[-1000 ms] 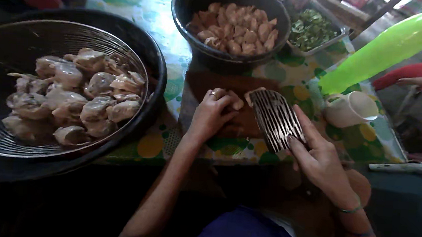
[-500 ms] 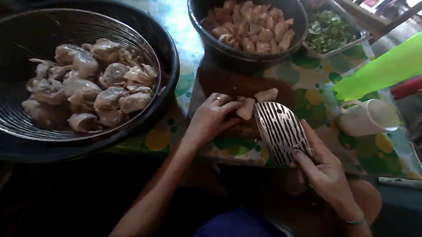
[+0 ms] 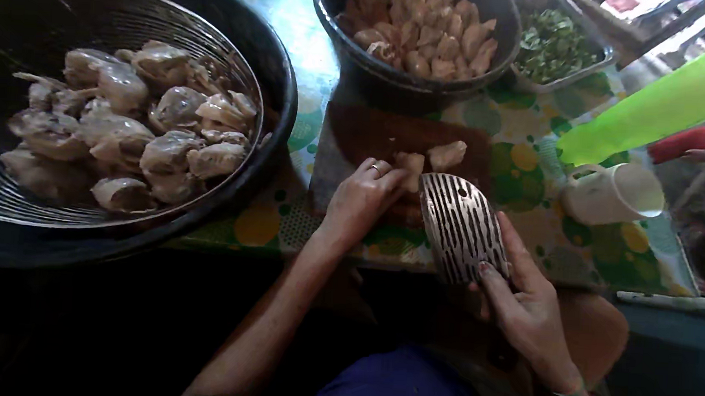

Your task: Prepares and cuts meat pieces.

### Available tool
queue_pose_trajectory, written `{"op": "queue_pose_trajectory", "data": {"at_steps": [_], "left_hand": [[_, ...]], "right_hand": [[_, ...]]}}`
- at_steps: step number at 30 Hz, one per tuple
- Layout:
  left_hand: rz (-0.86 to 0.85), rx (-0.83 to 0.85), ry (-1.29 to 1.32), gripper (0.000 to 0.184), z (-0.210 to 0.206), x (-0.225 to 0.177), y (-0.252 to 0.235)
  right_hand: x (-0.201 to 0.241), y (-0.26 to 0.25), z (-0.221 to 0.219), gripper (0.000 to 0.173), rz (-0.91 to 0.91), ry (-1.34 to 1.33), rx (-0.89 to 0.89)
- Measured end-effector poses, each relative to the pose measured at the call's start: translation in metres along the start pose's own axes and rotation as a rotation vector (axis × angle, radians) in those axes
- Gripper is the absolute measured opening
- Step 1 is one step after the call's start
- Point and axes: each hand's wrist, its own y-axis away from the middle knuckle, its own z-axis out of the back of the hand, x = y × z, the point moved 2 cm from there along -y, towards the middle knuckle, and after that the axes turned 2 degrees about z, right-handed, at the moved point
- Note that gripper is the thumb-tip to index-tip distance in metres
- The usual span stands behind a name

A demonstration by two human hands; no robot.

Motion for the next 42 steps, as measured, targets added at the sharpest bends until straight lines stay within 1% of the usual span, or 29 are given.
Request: {"op": "queue_pose_trajectory", "data": {"at_steps": [7, 11, 16, 19, 20, 23, 25, 30, 33, 35, 38, 42], "left_hand": [[0.082, -0.004, 0.048, 0.02, 0.001, 0.0, -0.002], [0.094, 0.011, 0.068, 0.021, 0.001, 0.002, -0.004], [0.121, 0.014, 0.053, 0.02, 0.0, -0.001, -0.016], [0.181, 0.007, 0.007, 0.024, 0.004, 0.007, -0.024], [0.177, 0.017, -0.003, 0.025, 0.004, 0.009, -0.026], [0.047, 0.096, 0.027, 0.028, 0.003, 0.007, -0.036], [-0.041, 0.151, 0.064, 0.026, 0.003, -0.005, -0.046], [-0.058, 0.25, -0.012, 0.03, 0.008, -0.013, -0.064], [-0.108, 0.208, -0.039, 0.029, 0.007, -0.016, -0.07], [-0.16, 0.225, -0.048, 0.028, 0.004, -0.016, -0.07], [-0.179, 0.248, -0.061, 0.025, 0.001, -0.017, -0.07], [-0.222, 0.147, -0.029, 0.021, 0.002, -0.014, -0.067]], "right_hand": [[0.0, -0.002, -0.006, 0.059, 0.012, 0.108, 0.02], [-0.001, -0.006, -0.007, 0.057, 0.04, 0.144, 0.0], [0.002, -0.013, -0.004, 0.057, 0.028, 0.134, -0.028], [0.007, -0.019, -0.007, 0.058, 0.018, 0.084, -0.031], [0.01, -0.02, -0.007, 0.058, 0.021, 0.063, -0.038], [0.016, -0.02, -0.004, 0.056, 0.01, 0.017, -0.091], [0.019, -0.019, 0.004, 0.059, -0.032, 0.0, -0.113], [0.018, -0.011, 0.015, 0.061, -0.096, -0.051, -0.113], [0.017, -0.005, 0.021, 0.061, -0.15, -0.087, -0.114], [0.017, -0.001, 0.024, 0.061, -0.166, -0.104, -0.139], [0.017, 0.002, 0.03, 0.062, -0.192, -0.149, -0.161], [0.016, 0.007, 0.033, 0.062, -0.185, -0.207, -0.188]]}}
